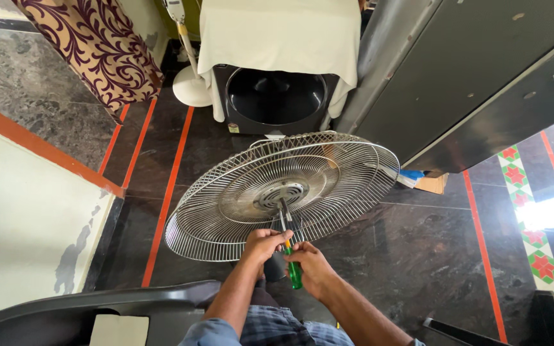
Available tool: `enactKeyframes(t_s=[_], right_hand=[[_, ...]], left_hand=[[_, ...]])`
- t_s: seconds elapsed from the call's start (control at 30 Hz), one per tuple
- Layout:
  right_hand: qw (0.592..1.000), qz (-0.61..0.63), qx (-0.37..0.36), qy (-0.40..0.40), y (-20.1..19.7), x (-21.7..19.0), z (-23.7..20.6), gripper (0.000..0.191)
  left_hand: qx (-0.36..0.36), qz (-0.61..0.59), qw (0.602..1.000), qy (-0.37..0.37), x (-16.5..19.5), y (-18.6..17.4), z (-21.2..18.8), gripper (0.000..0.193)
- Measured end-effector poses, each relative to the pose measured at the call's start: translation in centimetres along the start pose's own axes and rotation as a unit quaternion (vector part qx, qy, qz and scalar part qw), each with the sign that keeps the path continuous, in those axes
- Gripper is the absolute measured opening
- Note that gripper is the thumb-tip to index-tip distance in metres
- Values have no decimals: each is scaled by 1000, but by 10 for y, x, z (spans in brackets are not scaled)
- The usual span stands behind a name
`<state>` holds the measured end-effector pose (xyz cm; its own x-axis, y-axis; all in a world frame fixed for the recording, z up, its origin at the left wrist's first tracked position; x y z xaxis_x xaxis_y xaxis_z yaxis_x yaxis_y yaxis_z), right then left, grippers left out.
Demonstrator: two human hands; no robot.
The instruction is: The person works on a standing fan lying on the floor, using a screwdriver to loosen and tighten the fastener at the center of the blade assembly while steadying the fan guard with the other hand. They briefly set the screwdriver on a nearby chair with a paper before returning to work on the fan.
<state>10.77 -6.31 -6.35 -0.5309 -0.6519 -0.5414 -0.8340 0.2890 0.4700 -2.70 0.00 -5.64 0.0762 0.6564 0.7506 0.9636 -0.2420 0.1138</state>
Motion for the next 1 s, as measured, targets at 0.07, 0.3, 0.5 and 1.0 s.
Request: enactKeyframes(t_s=[0.07, 0.3, 0.5, 1.0], right_hand=[[999, 19, -6, 27, 2, -3, -4, 31], [976, -26, -82, 202, -6, -2, -5, 33], [982, 7, -103, 161, -6, 5, 1, 34], [985, 9, -56, 162, -2, 4, 4, 33]], left_hand=[[-25, -17, 999, 24, 0, 1, 5, 32], [-67, -28, 997, -4, 0, -2, 5, 20], [-74, -41, 994, -67, 5, -8, -8, 22], [-102, -32, 993, 41, 5, -3, 6, 21]])
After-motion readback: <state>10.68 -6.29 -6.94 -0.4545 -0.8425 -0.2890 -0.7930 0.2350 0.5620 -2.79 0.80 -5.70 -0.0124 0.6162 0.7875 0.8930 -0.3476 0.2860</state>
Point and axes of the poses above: each hand's wrist, its own z-axis towards the middle knuckle, its own y-axis out of the palm, x = y × z, the point moved 2 cm from there along z, towards the middle knuckle, and after that the axes turned 5 degrees about -x, right-handed, at the moved point
